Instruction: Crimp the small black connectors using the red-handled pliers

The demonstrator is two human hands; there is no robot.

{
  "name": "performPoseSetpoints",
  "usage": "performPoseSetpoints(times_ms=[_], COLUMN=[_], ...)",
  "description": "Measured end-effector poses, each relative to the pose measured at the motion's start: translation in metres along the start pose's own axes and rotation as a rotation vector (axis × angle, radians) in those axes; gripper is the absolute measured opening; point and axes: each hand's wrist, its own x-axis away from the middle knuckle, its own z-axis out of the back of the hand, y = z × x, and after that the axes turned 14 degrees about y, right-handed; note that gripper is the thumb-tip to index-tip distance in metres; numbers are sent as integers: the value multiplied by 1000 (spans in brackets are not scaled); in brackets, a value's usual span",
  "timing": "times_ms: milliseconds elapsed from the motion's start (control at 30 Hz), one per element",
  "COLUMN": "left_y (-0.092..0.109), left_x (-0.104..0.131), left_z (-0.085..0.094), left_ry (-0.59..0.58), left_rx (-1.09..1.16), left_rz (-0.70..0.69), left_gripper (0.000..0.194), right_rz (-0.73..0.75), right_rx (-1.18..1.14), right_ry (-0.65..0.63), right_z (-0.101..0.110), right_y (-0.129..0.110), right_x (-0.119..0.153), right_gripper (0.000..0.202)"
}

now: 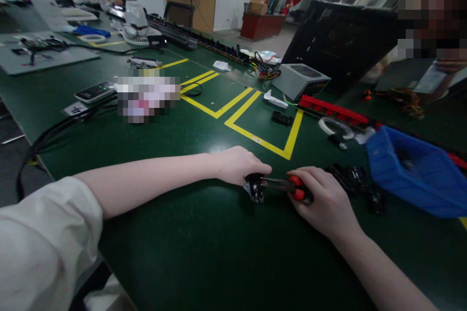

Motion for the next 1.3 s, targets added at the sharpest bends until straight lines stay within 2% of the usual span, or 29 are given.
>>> performPoseSetpoints(times_ms=[267, 533, 767, 900, 1300], left_y=[1, 1, 0, 1, 1], left_x=[-1, 0, 0, -1, -1], left_z=[3, 3, 3, 3, 4], left_ry=[-44, -19, -29, -43, -40], left_rx=[-2, 28, 23, 15, 8], left_rz=[25, 32, 28, 33, 35], left_gripper=[13, 10, 13, 13, 13], right_rz=[80, 56, 8, -25, 23], right_rx=[5, 5, -35, -50, 22], right_ry=[-10, -43, -34, -42, -66], right_z=[0, 2, 1, -1, 4], right_y=[-3, -2, 0, 1, -3], right_x=[-3, -1, 0, 2, -3], right_gripper=[25, 20, 27, 23, 15])
